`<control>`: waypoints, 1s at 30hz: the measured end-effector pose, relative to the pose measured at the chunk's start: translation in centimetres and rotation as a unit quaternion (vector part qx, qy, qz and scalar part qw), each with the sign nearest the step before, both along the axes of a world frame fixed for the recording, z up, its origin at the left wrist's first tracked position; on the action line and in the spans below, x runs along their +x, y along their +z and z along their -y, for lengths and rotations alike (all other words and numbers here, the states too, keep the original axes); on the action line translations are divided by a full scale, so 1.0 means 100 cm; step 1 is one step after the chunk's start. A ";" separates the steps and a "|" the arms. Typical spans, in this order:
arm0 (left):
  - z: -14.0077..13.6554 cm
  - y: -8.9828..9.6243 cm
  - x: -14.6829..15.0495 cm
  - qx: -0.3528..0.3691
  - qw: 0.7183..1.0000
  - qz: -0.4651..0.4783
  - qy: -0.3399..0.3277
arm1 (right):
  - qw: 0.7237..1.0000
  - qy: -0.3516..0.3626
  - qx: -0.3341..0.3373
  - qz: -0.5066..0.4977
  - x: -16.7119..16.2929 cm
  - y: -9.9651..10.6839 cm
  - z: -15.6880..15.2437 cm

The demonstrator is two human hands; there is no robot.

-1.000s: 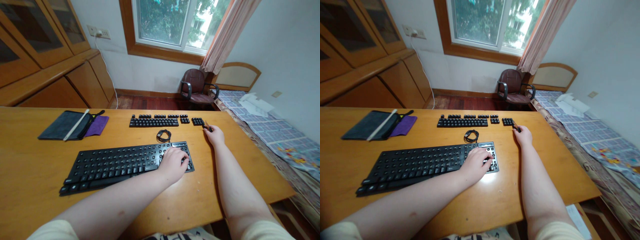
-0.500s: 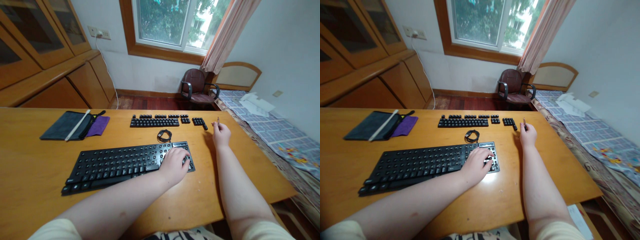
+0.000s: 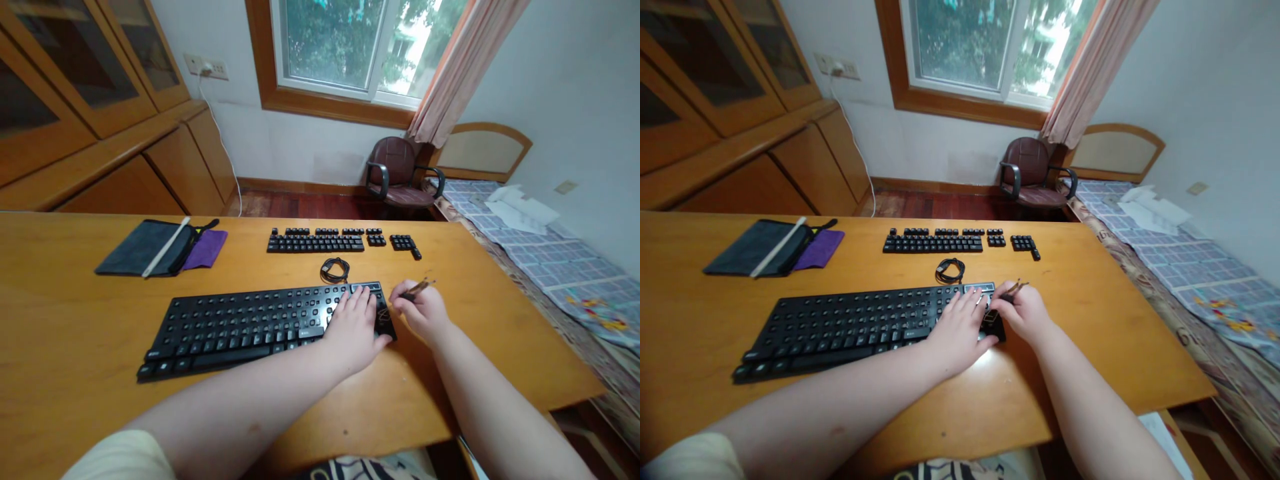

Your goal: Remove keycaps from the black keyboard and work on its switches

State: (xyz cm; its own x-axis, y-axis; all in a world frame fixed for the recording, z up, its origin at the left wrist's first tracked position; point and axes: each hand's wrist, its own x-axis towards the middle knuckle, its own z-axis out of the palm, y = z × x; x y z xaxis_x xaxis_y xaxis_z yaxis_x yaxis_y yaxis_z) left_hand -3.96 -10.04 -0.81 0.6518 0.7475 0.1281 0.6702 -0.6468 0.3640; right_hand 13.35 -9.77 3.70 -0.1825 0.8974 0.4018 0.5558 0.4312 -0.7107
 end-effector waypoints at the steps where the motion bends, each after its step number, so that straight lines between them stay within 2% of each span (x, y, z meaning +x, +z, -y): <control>1: 0.000 0.000 0.000 0.003 1.000 -0.004 0.000 | 1.000 0.010 0.000 0.026 -0.002 -0.006 0.000; 6: -0.001 -0.001 0.002 0.013 1.000 -0.012 0.000 | 0.994 0.063 -0.032 0.087 0.001 -0.024 -0.010; 14: -0.001 -0.002 0.002 0.026 1.000 -0.014 0.002 | 0.990 0.099 -0.042 0.086 0.004 -0.022 -0.010; 22: -0.001 0.002 0.002 0.001 1.000 -0.025 -0.004 | 0.979 0.138 -0.102 0.113 0.000 -0.017 -0.007; 25: -0.002 0.002 0.002 -0.007 1.000 -0.020 -0.013 | 0.969 0.142 -0.090 0.183 -0.004 -0.012 -0.004; 30: -0.002 0.003 0.001 -0.001 1.000 -0.012 -0.022 | 0.957 0.130 -0.022 0.257 -0.007 -0.008 0.001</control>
